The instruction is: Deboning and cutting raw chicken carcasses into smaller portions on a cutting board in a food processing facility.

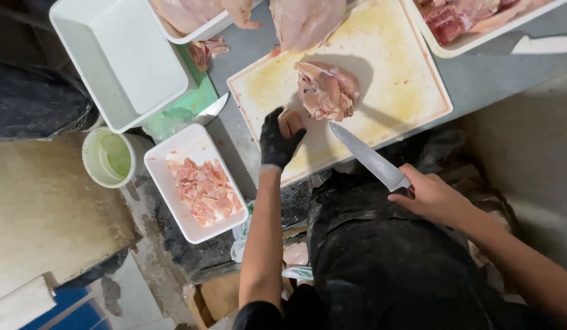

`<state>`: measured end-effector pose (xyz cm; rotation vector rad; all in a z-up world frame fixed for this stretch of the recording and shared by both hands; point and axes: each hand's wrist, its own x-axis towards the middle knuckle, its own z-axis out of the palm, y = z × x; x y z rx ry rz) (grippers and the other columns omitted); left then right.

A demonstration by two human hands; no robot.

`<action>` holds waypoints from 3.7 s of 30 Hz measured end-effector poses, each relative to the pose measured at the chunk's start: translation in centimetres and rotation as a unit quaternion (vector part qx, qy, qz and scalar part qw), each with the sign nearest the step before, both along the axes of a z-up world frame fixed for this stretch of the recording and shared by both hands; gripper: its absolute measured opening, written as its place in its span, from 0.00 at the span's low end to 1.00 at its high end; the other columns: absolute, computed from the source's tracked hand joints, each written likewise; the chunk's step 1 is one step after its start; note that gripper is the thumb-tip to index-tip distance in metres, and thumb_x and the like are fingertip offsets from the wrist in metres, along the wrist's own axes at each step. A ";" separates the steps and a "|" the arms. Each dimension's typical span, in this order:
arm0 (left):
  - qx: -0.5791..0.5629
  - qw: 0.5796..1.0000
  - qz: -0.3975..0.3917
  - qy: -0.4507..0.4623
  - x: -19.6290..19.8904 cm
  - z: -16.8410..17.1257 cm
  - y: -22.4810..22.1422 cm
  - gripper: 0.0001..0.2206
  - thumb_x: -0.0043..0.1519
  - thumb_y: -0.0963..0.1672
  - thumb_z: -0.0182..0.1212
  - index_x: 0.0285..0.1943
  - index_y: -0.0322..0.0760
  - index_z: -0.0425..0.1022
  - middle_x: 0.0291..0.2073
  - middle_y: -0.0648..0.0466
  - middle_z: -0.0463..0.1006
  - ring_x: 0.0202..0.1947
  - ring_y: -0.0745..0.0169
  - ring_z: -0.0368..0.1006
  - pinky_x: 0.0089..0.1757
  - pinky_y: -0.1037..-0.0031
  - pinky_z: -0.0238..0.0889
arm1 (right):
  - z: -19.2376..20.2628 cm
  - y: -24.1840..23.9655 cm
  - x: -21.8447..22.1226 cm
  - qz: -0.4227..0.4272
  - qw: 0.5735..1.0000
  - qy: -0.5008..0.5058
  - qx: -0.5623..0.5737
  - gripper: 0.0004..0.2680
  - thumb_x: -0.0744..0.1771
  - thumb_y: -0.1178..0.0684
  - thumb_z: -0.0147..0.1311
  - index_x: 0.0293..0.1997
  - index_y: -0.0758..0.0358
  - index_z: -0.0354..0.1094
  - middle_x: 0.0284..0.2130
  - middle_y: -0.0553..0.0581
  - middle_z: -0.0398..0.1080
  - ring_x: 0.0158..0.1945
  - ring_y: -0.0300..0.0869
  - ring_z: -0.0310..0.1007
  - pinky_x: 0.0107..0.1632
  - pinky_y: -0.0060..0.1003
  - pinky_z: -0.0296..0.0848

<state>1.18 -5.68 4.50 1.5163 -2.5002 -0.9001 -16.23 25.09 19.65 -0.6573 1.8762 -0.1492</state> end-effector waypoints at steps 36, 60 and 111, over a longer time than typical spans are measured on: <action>0.048 0.989 -0.075 0.118 -2.5 -8.4 5.6 0.16 0.69 0.47 0.49 0.46 0.31 0.80 0.36 0.35 0.83 0.48 0.36 0.80 0.46 0.53 0.75 | 2.8 -11.4 -3.5 0.105 0.992 -0.054 0.044 0.21 0.71 0.48 0.43 0.70 0.72 0.57 0.27 0.64 0.68 0.21 0.46 0.70 0.22 0.38 0.75; 0.018 0.986 -0.118 0.118 0.4 -9.0 7.6 0.18 0.67 0.48 0.51 0.51 0.32 0.83 0.38 0.37 0.84 0.47 0.35 0.80 0.48 0.53 0.75 | -11.1 -17.1 -4.1 0.516 0.851 0.040 0.088 0.15 0.66 0.53 0.49 0.20 0.67 0.79 0.12 0.66 0.69 0.18 0.54 0.69 0.30 0.46 0.74; 0.007 0.987 -0.148 -0.061 3.1 -4.0 9.2 0.19 0.70 0.50 0.42 0.53 0.42 0.81 0.46 0.42 0.83 0.47 0.36 0.78 0.47 0.52 0.69 | -12.0 -4.0 -6.8 0.252 0.966 0.044 -0.038 0.26 0.70 0.44 0.59 0.78 0.26 0.49 0.40 0.41 0.80 0.50 0.30 0.82 0.54 0.17 0.71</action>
